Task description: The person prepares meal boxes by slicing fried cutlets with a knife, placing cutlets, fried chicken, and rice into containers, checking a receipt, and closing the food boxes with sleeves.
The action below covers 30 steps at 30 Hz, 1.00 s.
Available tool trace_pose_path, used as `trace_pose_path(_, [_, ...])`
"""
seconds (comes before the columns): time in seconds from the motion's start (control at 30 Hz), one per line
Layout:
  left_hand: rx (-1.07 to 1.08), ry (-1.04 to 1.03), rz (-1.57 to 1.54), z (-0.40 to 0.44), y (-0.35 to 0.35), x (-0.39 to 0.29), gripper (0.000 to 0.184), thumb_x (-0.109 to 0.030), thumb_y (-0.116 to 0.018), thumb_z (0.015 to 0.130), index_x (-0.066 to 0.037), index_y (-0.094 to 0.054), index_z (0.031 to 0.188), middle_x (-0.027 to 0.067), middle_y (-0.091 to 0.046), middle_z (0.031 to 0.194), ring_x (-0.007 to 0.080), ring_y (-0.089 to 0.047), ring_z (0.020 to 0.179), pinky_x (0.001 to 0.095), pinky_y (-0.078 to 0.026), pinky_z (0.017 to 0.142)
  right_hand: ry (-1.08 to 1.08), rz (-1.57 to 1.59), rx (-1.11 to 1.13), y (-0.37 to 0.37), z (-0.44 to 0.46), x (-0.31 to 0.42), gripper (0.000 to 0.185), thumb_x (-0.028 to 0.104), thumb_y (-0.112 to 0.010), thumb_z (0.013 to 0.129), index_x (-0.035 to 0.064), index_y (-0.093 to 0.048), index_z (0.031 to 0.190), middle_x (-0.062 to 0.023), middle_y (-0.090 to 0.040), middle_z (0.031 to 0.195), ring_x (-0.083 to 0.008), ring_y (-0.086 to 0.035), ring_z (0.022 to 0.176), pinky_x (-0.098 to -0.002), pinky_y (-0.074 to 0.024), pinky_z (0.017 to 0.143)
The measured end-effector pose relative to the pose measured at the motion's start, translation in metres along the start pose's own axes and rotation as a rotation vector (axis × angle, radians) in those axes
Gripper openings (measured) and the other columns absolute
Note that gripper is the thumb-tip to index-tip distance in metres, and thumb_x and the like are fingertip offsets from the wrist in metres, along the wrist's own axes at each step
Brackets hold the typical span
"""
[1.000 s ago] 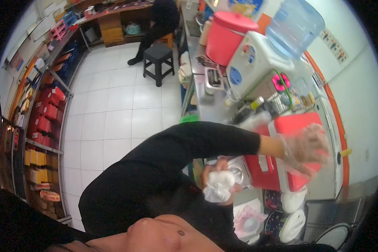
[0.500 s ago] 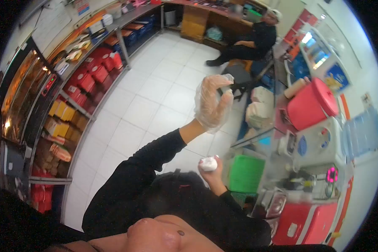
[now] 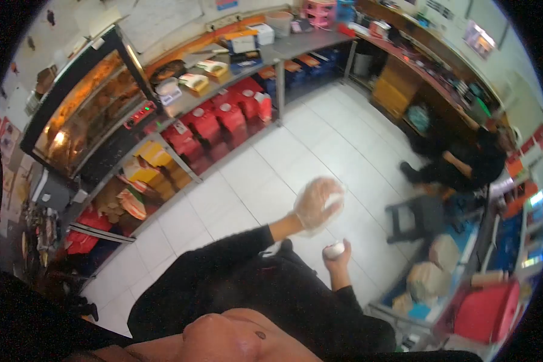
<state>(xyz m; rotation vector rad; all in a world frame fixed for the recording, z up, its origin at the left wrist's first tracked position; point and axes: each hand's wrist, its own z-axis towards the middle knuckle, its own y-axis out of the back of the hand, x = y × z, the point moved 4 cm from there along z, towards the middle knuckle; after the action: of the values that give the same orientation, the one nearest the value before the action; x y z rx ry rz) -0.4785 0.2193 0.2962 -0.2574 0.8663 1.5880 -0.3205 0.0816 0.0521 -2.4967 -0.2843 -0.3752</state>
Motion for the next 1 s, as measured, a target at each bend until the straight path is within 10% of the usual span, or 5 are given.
trace_pose_path(0.3, [-0.347, 0.550, 0.519, -0.093, 0.213, 0.231, 0.021, -0.022, -0.059, 0.090, -0.008, -0.059, 0.106, 0.0113, -0.057, 0.107, 0.0293, -0.053, 0.102, 0.0403, -0.043, 0.091, -0.125, -0.481, 0.522, -0.462, 0.112, -0.118, 0.020, 0.026, -0.063, 0.083, 0.0171, -0.051, 0.098, -0.0032, -0.057, 0.086, -0.0242, -0.059, 0.080, -0.0440, -0.0512, 0.070])
trace_pose_path(0.53, [-0.811, 0.954, 0.758, -0.174, 0.344, 0.342, 0.027, -0.027, -0.058, 0.091, -0.004, -0.060, 0.105, 0.0143, -0.058, 0.102, 0.0299, -0.054, 0.096, 0.0398, -0.042, 0.089, -0.091, -0.505, 0.751, -0.618, 0.249, -0.273, 0.032, 0.021, -0.070, 0.077, 0.0181, -0.053, 0.104, -0.0026, -0.058, 0.092, -0.0226, -0.061, 0.085, -0.0470, -0.0525, 0.074])
trace_pose_path(0.8, [-0.842, 0.775, 0.728, -0.035, 0.457, 0.475, 0.028, -0.023, -0.064, 0.087, -0.002, -0.063, 0.105, 0.0117, -0.058, 0.102, 0.0223, -0.057, 0.090, 0.0355, -0.047, 0.084, 0.610, -0.800, 0.419, -0.807, 0.340, -0.227, 0.084, 0.016, -0.082, 0.070, 0.0068, -0.024, 0.131, -0.0201, -0.048, 0.116, -0.0280, -0.058, 0.098, -0.0388, -0.0557, 0.071])
trace_pose_path(1.0, [-0.744, 0.853, 0.832, 0.030, 0.519, 0.568, 0.029, -0.019, -0.068, 0.084, -0.005, -0.064, 0.109, 0.0088, -0.057, 0.102, 0.0191, -0.057, 0.088, 0.0315, -0.048, 0.081, 1.462, -1.199, 0.339, -1.000, 0.433, -0.205, 0.061, 0.019, -0.081, 0.067, 0.0056, -0.050, 0.117, -0.0219, -0.051, 0.115, -0.0361, -0.056, 0.098, -0.0434, -0.0489, 0.085])
